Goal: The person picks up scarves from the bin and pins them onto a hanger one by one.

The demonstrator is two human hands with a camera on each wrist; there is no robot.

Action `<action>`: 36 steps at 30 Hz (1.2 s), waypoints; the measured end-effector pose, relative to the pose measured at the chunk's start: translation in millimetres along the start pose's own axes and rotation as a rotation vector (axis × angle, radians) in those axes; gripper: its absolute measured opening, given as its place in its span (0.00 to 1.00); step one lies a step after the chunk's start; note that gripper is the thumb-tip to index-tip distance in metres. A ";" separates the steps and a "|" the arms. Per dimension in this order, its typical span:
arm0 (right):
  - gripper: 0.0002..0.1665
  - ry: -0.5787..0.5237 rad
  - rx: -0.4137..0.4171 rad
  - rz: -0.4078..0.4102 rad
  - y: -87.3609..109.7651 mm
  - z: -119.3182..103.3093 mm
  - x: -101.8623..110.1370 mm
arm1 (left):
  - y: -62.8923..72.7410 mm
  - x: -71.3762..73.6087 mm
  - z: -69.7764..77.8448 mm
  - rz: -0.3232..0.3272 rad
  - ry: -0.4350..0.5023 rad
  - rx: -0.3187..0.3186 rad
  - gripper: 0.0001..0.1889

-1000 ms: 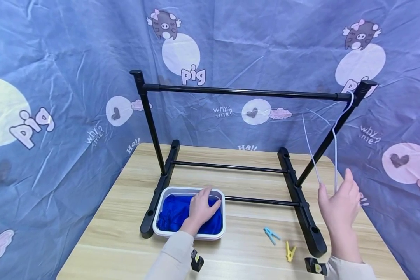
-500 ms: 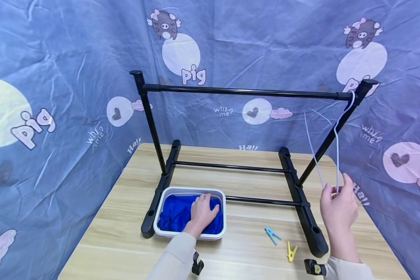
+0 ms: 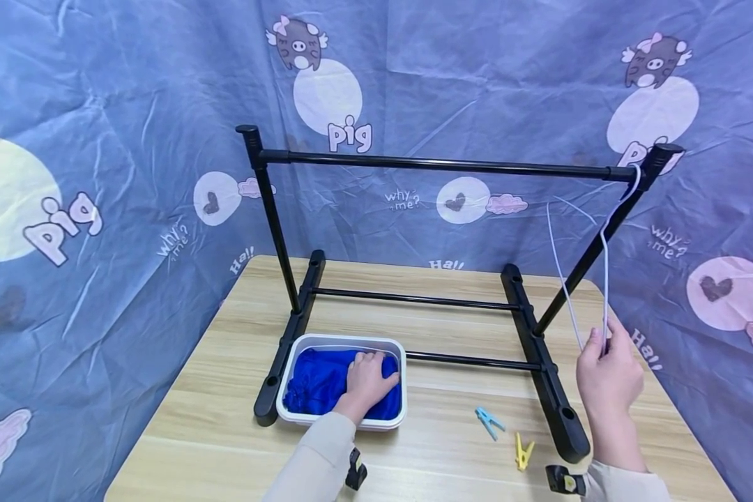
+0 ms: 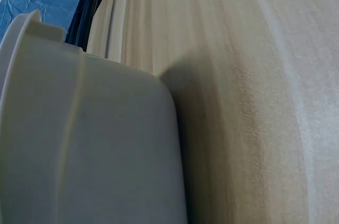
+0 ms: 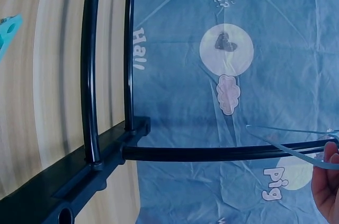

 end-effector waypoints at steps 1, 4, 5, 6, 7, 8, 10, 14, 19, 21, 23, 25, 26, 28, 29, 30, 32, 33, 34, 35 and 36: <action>0.14 -0.001 0.006 0.004 -0.3 -0.5 0.0 | -0.2 -0.8 0.0 -0.010 -0.003 0.003 0.25; 0.14 -0.002 0.018 0.012 -1.1 -1.7 0.2 | 0.2 -1.8 1.5 -0.046 -0.017 0.007 0.23; 0.14 -0.001 0.022 0.014 -1.4 -2.2 0.2 | 0.2 -2.9 1.7 -0.062 -0.022 0.009 0.23; 0.14 -0.001 0.025 0.016 -1.6 -2.7 0.1 | 0.3 -4.2 1.8 -0.077 -0.024 0.010 0.23; 0.14 -0.001 0.025 0.016 -1.6 -3.0 -0.1 | 0.3 -5.6 1.5 -0.092 -0.023 0.012 0.22; 0.14 -0.002 0.025 0.015 -1.5 -3.2 -0.5 | 0.4 -6.8 1.1 -0.101 -0.020 0.014 0.22; 0.14 -0.006 0.026 0.016 -1.3 -3.5 -1.3 | 0.4 -8.8 -0.3 -0.110 -0.015 0.014 0.22; 0.14 -0.014 0.023 0.014 -1.2 -2.5 -3.1 | -1.1 -12.4 -2.0 -0.094 -0.025 0.006 0.24; 0.14 -0.010 0.020 0.007 -1.4 -1.8 -5.3 | -2.8 -17.6 -2.8 -0.133 -0.074 0.041 0.25; 0.13 -0.014 0.026 0.010 -1.5 -2.6 -6.0 | -3.5 -19.1 -2.7 -0.131 -0.099 0.047 0.23; 0.12 -0.021 0.033 0.017 -1.3 -3.1 -5.7 | -3.7 -20.7 -2.4 -0.129 -0.115 0.055 0.22; 0.12 -0.030 0.034 0.029 -1.4 -3.0 -5.1 | -3.8 -20.3 -0.8 -0.109 -0.112 0.051 0.20; 0.12 -0.032 0.033 0.035 -1.5 -3.0 -4.7 | -3.8 -19.6 0.1 -0.098 -0.109 0.049 0.19; 0.13 -0.041 0.030 0.047 -1.7 -2.7 -3.9 | -3.8 -18.8 1.3 -0.081 -0.107 0.047 0.18; 0.13 -0.044 0.027 0.052 -1.8 -2.6 -3.6 | -3.9 -18.8 1.7 -0.076 -0.106 0.046 0.17; 0.13 -0.048 0.028 0.056 -2.2 -2.8 -3.4 | -3.9 -18.9 2.1 -0.073 -0.108 0.046 0.16; 0.14 -0.054 0.032 0.061 -2.9 -3.6 -2.9 | -4.3 -19.7 2.4 -0.074 -0.118 0.049 0.15; 0.13 -0.057 0.036 0.065 -3.3 -4.1 -2.7 | -4.4 -20.6 2.5 -0.079 -0.123 0.050 0.14; 0.13 -0.061 0.039 0.069 -3.8 -4.5 -2.5 | -4.6 -21.2 2.6 -0.081 -0.126 0.050 0.14; 0.13 -0.064 0.038 0.072 -4.3 -4.5 -2.5 | -4.8 -21.9 2.7 -0.084 -0.129 0.050 0.14; 0.13 -0.066 0.043 0.078 -5.1 -5.0 -2.2 | -5.0 -22.2 2.8 -0.085 -0.134 0.050 0.13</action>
Point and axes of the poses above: each hand's wrist, its own y-axis away from the middle knuckle, its own x-axis out of the back of the hand, z = x × y, the point moved 10 cm from there along -y, towards the middle knuckle, and after that the axes turned 9 degrees about x, right-handed, at the moved point
